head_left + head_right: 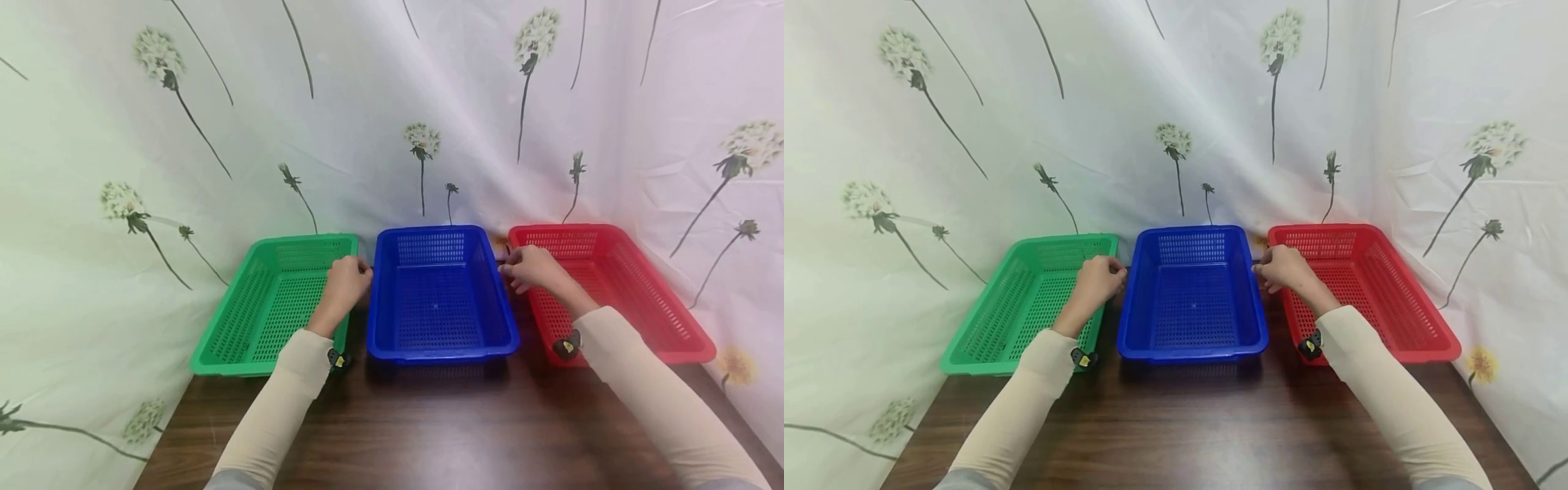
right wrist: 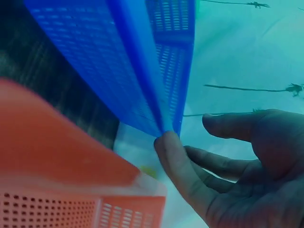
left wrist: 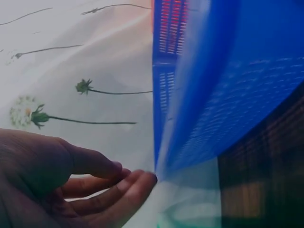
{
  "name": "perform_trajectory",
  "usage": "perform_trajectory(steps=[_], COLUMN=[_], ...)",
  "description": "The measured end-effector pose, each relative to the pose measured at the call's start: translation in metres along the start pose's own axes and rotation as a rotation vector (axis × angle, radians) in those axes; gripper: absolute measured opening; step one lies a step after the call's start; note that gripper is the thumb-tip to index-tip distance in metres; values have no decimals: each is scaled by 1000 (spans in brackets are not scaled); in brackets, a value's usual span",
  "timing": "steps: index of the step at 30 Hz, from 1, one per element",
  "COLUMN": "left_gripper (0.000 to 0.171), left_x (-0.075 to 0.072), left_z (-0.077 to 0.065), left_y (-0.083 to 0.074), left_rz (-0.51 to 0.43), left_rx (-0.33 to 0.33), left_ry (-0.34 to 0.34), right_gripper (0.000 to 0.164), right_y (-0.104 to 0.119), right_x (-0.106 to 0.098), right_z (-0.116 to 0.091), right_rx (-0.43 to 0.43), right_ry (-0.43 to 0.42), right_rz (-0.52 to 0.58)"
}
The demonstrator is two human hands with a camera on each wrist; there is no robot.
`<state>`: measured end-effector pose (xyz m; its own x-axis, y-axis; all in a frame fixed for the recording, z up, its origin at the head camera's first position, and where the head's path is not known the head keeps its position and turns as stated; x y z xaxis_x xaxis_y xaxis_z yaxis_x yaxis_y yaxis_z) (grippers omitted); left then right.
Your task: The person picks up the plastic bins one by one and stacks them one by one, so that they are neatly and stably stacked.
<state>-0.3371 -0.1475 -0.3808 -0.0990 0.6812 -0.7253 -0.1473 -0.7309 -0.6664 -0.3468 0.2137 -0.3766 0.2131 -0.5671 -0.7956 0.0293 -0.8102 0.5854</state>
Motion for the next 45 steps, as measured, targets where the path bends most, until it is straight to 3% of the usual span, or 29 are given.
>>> perform_trajectory(steps=[7,14,18,25,35,45], left_gripper=[23,33,35,30,37,39], left_x=[16,24,24,24,23,2], left_z=[-3,-4,-4,-6,-5,-5], left_y=[9,19,19,22,25,21], left_rz=[21,-83,-134,-137,-258,-392], left_rx=[-56,-163,-187,-183,-202,-209], left_ry=[73,159,166,179,190,115], right_gripper=[43,39,38,33,32,18], right_y=[-1,-1,-3,-4,-7,8], right_x=[19,25,26,29,27,8], right_z=[1,4,7,8,7,-3], right_rx=[29,23,28,53,86,57], right_ry=[56,69,65,84,104,123], right_rz=[-10,13,13,32,53,157])
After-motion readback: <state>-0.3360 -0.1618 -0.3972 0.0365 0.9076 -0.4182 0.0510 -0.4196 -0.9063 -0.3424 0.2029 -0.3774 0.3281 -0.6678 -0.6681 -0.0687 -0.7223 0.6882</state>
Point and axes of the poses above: each hand's wrist, its own z-axis towards the middle knuckle, its own x-axis out of the palm, y = z × x, the point moved 4 cm from there along z, towards the middle knuckle, and after that the axes turned 7 degrees about -z, right-handed, at the moved point
